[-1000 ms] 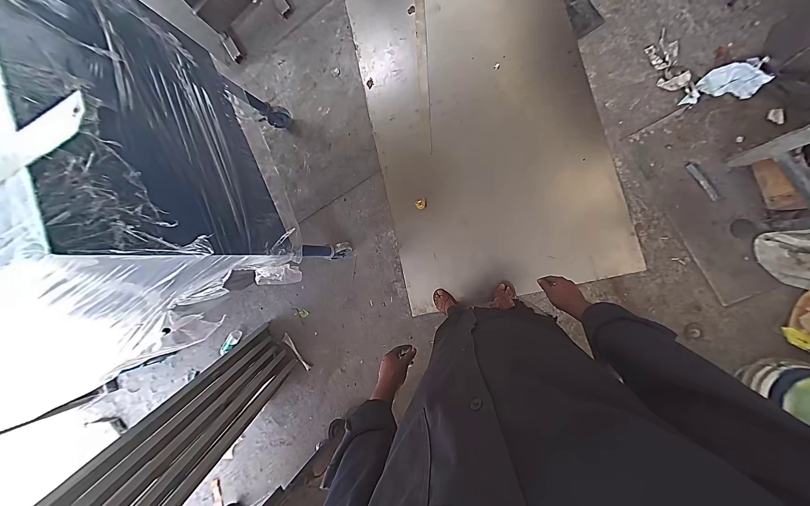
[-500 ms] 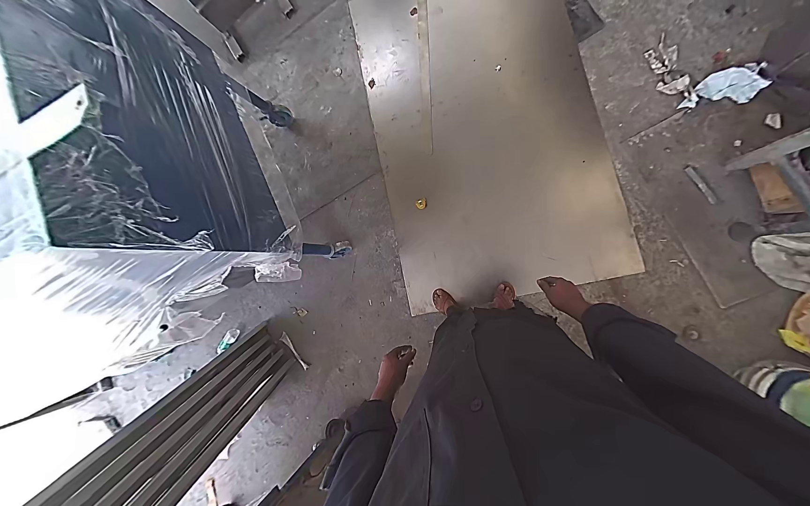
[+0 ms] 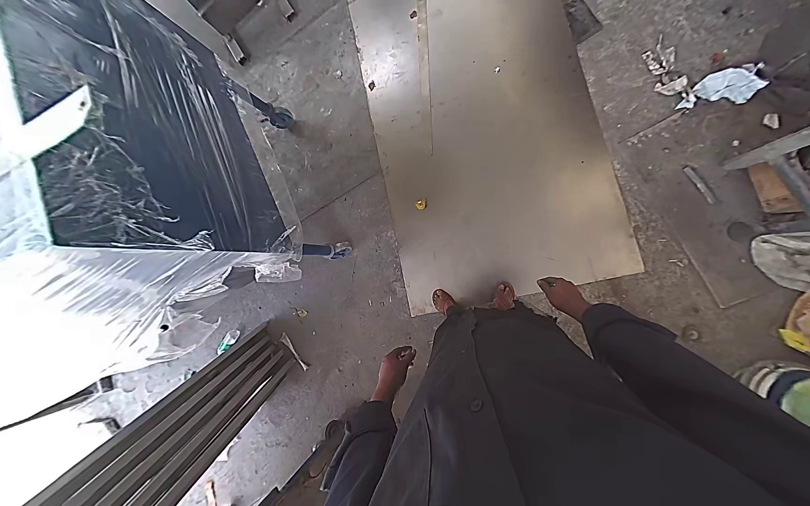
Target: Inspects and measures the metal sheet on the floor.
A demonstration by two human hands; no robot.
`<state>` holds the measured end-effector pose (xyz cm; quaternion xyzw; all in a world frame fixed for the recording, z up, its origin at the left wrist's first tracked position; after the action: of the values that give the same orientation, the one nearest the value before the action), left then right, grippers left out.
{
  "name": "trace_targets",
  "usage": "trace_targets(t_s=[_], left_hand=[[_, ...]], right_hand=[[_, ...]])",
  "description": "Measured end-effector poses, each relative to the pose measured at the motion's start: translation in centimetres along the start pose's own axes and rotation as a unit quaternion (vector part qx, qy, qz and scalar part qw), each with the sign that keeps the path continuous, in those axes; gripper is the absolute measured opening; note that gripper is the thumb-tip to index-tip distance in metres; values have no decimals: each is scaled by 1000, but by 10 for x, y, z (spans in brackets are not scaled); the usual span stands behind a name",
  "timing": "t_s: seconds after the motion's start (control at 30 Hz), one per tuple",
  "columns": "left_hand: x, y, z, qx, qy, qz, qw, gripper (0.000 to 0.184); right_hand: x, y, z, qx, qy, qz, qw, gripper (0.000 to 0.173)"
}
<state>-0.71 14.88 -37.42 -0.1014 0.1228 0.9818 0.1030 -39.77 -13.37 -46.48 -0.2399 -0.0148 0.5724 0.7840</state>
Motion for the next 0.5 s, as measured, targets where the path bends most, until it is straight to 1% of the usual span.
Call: trace_targets(t_s=[0.5], left_hand=[[3, 5, -2, 0, -1, 1, 1000, 37]], right_hand=[[0, 7, 3, 1, 0, -2, 1000, 50]])
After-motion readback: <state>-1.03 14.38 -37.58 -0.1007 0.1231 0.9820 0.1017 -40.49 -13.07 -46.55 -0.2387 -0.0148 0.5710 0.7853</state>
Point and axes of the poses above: each hand's wrist, its own z-axis away from the middle knuckle, its own x-axis out of the palm, y = z × x, the point moved 7 cm from there along -z, towards the middle knuckle, and after that the axes turned 14 degrees about -y, right-handed, at the moved point
